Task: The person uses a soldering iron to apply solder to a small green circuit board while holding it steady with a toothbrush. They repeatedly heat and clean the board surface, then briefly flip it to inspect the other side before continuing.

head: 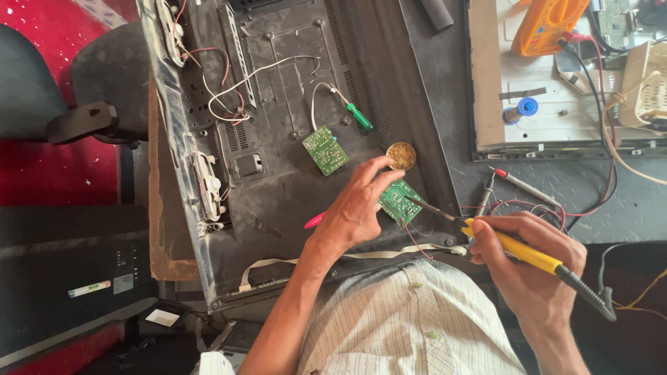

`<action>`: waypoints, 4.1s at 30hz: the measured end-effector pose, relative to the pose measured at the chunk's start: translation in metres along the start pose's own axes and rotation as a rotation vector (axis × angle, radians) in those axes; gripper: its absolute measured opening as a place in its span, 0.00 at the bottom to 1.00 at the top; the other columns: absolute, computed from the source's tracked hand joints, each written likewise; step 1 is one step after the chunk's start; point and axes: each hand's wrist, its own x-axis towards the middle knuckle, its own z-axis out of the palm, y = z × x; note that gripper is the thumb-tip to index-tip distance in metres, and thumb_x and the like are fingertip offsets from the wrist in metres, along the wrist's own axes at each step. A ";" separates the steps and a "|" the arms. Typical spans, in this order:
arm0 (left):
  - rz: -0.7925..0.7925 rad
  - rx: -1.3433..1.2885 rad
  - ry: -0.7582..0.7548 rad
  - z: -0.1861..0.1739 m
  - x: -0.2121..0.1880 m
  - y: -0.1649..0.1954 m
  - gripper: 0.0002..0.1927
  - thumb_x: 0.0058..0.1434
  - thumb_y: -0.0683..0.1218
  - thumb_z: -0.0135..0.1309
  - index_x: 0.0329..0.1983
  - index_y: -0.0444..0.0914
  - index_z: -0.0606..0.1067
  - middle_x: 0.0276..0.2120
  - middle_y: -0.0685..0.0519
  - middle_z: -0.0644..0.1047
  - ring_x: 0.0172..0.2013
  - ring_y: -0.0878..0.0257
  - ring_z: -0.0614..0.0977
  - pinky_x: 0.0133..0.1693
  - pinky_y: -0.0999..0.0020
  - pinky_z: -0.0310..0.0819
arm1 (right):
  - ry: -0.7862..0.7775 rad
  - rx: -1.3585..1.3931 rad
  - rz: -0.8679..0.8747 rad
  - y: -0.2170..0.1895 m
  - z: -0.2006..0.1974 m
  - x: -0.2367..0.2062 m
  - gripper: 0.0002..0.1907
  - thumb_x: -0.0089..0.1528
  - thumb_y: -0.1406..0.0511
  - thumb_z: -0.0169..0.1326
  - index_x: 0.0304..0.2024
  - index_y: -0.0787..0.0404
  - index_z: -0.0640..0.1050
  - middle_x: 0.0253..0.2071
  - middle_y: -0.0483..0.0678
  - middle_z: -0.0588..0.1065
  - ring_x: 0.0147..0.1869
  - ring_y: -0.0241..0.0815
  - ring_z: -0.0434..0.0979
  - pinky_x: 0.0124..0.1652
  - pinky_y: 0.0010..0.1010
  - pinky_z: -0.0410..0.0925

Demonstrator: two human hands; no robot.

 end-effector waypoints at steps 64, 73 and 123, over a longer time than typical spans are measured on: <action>-0.181 -0.067 0.151 0.032 -0.025 0.023 0.40 0.43 0.39 0.69 0.61 0.26 0.69 0.61 0.38 0.72 0.64 0.45 0.72 0.66 0.57 0.63 | -0.157 -0.129 0.147 -0.021 0.010 0.050 0.11 0.59 0.64 0.66 0.40 0.64 0.84 0.32 0.48 0.83 0.31 0.36 0.85 0.33 0.24 0.75; -0.175 -0.070 0.148 0.029 -0.024 0.026 0.41 0.44 0.39 0.69 0.63 0.26 0.68 0.62 0.38 0.72 0.64 0.45 0.71 0.66 0.58 0.63 | -0.114 -0.254 -0.214 -0.026 0.009 0.038 0.09 0.56 0.67 0.66 0.39 0.62 0.85 0.35 0.48 0.81 0.35 0.39 0.83 0.44 0.28 0.72; -0.242 0.372 0.296 0.002 -0.081 0.040 0.21 0.52 0.33 0.53 0.50 0.28 0.78 0.39 0.47 0.76 0.38 0.51 0.80 0.40 0.58 0.75 | -0.333 -0.218 -0.048 -0.020 -0.006 0.062 0.11 0.53 0.67 0.68 0.39 0.58 0.86 0.32 0.42 0.81 0.28 0.32 0.77 0.27 0.24 0.69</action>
